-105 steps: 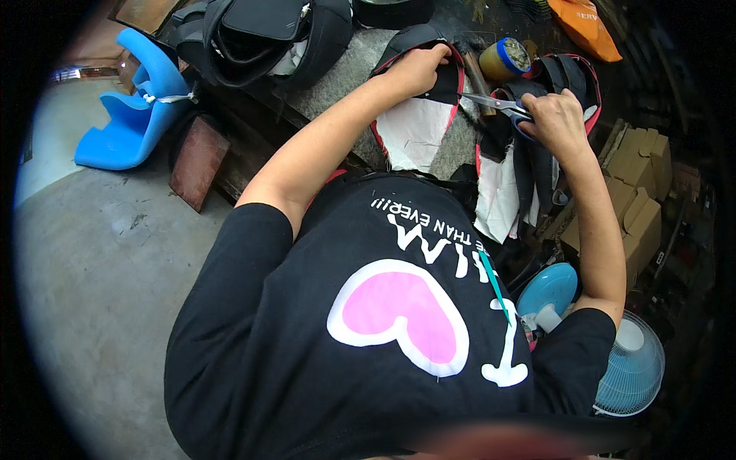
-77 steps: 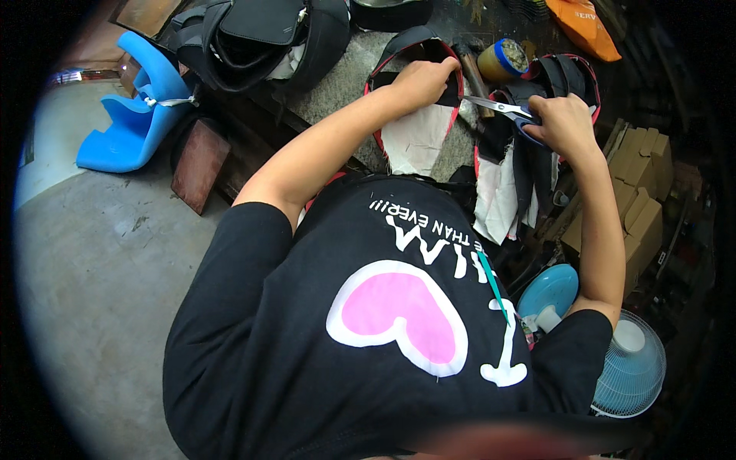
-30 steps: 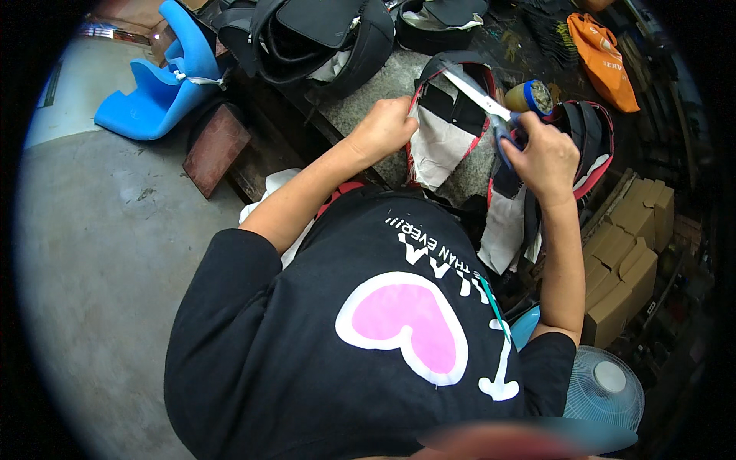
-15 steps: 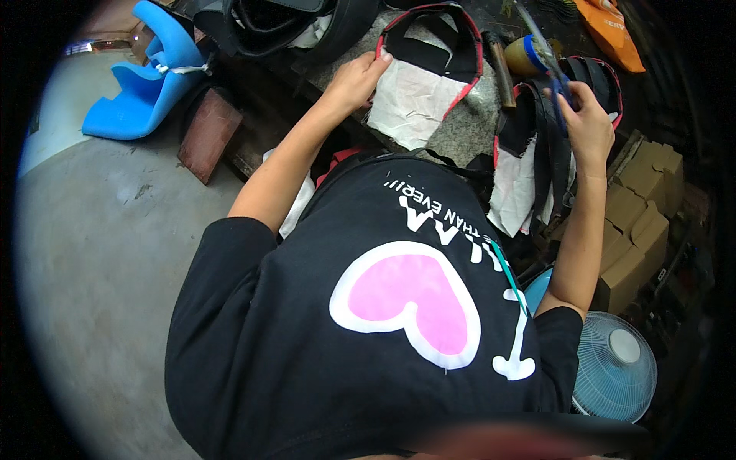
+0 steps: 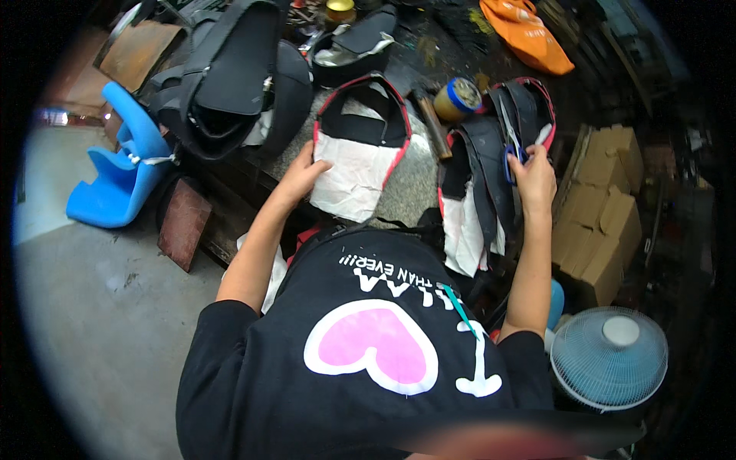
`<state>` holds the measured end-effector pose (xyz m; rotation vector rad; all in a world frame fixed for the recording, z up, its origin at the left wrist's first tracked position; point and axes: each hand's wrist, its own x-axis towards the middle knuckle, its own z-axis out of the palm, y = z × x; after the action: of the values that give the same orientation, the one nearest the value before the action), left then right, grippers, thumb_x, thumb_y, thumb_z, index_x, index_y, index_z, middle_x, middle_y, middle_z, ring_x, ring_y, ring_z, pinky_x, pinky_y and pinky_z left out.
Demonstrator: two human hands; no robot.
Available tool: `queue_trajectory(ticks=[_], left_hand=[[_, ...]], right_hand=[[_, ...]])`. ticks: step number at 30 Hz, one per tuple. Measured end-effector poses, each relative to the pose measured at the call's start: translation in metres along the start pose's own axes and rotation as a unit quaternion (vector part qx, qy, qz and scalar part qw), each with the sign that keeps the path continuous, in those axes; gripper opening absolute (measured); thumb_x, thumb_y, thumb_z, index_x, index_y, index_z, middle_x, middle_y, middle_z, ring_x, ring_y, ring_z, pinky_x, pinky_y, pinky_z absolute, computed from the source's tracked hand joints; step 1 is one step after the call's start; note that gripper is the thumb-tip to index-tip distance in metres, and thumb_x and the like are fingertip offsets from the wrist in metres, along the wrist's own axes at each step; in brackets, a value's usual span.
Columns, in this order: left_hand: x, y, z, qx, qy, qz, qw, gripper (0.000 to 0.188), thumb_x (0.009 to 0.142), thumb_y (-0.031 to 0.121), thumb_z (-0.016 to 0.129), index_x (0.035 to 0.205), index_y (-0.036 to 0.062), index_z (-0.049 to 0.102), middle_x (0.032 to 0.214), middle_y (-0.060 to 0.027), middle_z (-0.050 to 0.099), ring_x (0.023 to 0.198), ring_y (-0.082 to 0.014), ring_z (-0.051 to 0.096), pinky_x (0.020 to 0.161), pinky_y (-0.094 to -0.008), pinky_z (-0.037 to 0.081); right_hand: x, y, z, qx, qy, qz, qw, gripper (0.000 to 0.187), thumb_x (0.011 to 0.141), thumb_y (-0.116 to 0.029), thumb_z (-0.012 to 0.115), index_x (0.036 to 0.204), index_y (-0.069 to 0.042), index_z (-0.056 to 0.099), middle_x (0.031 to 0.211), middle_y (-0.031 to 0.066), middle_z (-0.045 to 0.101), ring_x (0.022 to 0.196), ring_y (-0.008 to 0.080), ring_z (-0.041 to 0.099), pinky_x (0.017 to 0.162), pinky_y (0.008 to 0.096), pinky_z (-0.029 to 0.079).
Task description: The person repeatedly places a white paper template inside a black shoe upper and trims the excess material along the template edge using scissors. The person flips and repositions the shoe upper multiple times to trim different sections, then sets the trimmed piece aside and repeats the process with another shoe upper.
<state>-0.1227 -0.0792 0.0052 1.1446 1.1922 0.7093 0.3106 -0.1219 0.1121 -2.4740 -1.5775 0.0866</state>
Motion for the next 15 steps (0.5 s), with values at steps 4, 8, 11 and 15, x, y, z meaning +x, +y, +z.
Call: queue_trajectory(ticks=[4,8,11,15], left_hand=[[0.022,-0.005,0.007,0.179,0.121,0.058,0.975,0.072,0.076,0.039,0.078,0.128,-0.0043,0.052,0.12,-0.0187,0.063,0.11,-0.0238,0.06,0.097,-0.0347,0.045],[0.034,-0.008,0.005,0.205,0.138,0.049,0.968,0.037,0.078,0.026,0.072,0.1,-0.002,0.066,0.09,-0.0187,0.07,0.085,-0.0272,0.067,0.079,-0.0383,0.05],[0.03,0.0,0.01,0.163,0.146,0.041,0.975,0.031,0.077,0.024,0.068,0.093,-0.0025,0.067,0.084,-0.0234,0.068,0.085,-0.0372,0.067,0.077,-0.0413,0.05],[0.018,0.022,0.024,0.116,0.154,0.092,0.977,0.03,0.079,0.023,0.068,0.095,-0.0022,0.066,0.083,-0.0158,0.067,0.078,-0.028,0.064,0.074,-0.0362,0.05]], right_hand=[[-0.004,-0.016,0.001,0.024,0.051,-0.056,0.997,0.031,0.08,-0.023,0.073,0.101,-0.008,0.057,0.091,0.013,0.063,0.084,0.033,0.061,0.074,0.0444,0.048],[-0.008,-0.038,-0.007,0.004,0.126,-0.142,0.982,0.024,0.082,-0.02,0.071,0.101,-0.008,0.062,0.09,0.0086,0.063,0.089,0.0286,0.06,0.078,0.0412,0.047],[-0.022,-0.076,0.006,0.307,0.013,-0.122,0.944,0.034,0.087,-0.023,0.071,0.115,-0.005,0.063,0.091,0.0051,0.067,0.075,0.0129,0.06,0.069,0.0292,0.049],[-0.057,-0.136,0.05,0.577,-0.274,0.028,0.769,0.088,0.088,-0.016,0.071,0.153,-0.002,0.012,0.123,0.0185,0.06,0.098,0.0186,0.063,0.081,0.0306,0.052]])
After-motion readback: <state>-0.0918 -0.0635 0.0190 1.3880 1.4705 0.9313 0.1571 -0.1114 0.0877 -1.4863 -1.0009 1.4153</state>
